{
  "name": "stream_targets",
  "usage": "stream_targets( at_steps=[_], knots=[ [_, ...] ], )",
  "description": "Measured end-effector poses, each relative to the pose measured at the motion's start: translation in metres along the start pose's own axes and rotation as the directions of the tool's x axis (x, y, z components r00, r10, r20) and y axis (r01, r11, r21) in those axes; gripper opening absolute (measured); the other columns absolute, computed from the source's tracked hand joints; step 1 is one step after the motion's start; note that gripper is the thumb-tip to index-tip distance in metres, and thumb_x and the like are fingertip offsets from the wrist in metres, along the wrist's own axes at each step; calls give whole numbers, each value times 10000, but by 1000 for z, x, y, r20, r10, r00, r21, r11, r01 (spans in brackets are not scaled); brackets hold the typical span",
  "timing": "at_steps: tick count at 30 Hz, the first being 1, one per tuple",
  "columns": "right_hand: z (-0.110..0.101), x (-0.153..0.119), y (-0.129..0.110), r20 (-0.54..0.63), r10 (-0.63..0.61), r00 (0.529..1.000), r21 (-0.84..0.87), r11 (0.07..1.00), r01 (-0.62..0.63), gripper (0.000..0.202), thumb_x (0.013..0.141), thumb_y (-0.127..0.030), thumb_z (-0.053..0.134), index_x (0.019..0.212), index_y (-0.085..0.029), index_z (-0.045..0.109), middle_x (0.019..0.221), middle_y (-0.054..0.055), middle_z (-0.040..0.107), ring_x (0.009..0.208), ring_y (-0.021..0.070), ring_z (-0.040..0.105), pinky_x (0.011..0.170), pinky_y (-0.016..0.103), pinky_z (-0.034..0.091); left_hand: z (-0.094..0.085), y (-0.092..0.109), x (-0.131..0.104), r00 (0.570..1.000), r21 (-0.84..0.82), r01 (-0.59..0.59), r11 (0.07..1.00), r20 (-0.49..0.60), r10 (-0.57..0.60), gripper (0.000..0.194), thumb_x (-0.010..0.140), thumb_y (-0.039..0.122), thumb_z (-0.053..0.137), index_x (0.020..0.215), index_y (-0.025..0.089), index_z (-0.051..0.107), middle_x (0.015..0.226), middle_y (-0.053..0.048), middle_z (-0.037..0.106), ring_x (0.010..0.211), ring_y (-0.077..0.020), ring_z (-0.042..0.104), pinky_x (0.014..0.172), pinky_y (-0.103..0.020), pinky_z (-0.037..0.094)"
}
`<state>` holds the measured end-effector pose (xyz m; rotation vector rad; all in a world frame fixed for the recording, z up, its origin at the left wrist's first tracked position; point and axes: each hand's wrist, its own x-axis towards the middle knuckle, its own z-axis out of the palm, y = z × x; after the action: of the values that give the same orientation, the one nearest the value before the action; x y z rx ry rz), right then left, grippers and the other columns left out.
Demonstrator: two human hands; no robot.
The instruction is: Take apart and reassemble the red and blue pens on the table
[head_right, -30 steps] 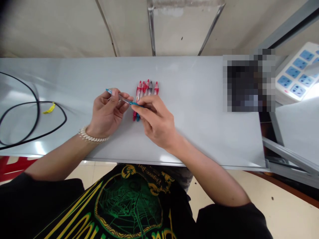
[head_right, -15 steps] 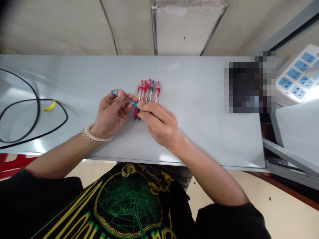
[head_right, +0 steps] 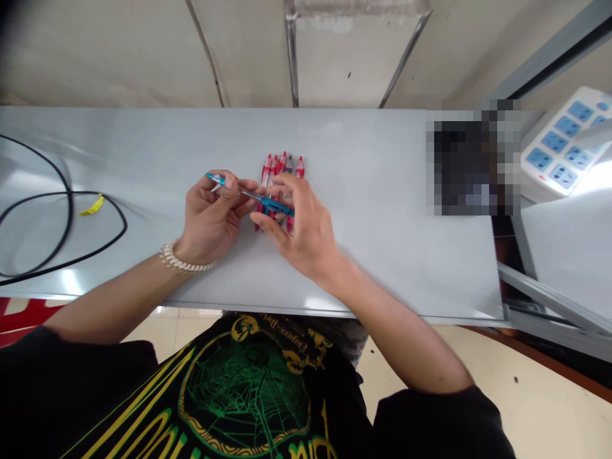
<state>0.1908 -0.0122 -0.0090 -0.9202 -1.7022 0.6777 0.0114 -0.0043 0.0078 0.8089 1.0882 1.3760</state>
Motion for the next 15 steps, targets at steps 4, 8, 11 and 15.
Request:
stream_targets(
  at_steps=[4, 8, 11, 15],
  knots=[
    [-4, 2, 2, -15, -117, 993, -90, 989, 115, 137, 1061, -305, 616, 1191, -267, 640, 1104, 68, 740, 964, 212, 760, 857, 402, 693, -5, 0, 5, 999, 25, 17, 1000, -49, -16, 285, 943, 411, 829, 897, 219, 623, 971, -23, 803, 916, -135, 807, 786, -178, 653],
    [-4, 2, 1, -3, -6, 1000, -25, 1000, 6, 152, 1083, -332, 604, 1223, -272, 595, 882, -9, 712, 728, 147, 732, 661, 289, 657, -4, 1, 5, 999, 21, 32, 999, -29, -31, 294, 935, 408, 839, 891, 213, 623, 956, -27, 798, 913, -143, 808, 757, -178, 650],
    [-4, 2, 1, -41, -55, 998, -31, 998, 54, 243, 1043, -352, 667, 1261, -273, 593, 1095, 51, 724, 874, 184, 753, 757, 346, 687, -2, 0, 5, 999, 1, 19, 1000, -31, -19, 309, 922, 408, 852, 889, 211, 616, 936, -20, 793, 886, -139, 807, 754, -179, 652],
    [-5, 3, 0, -22, -33, 999, -85, 996, 31, 189, 1077, -327, 600, 1258, -276, 583, 982, 22, 728, 812, 177, 740, 758, 360, 684, -5, -2, 8, 1000, -17, -10, 1000, -25, 9, 292, 932, 395, 845, 891, 207, 626, 923, -8, 791, 878, -125, 804, 758, -168, 654]
  ],
)
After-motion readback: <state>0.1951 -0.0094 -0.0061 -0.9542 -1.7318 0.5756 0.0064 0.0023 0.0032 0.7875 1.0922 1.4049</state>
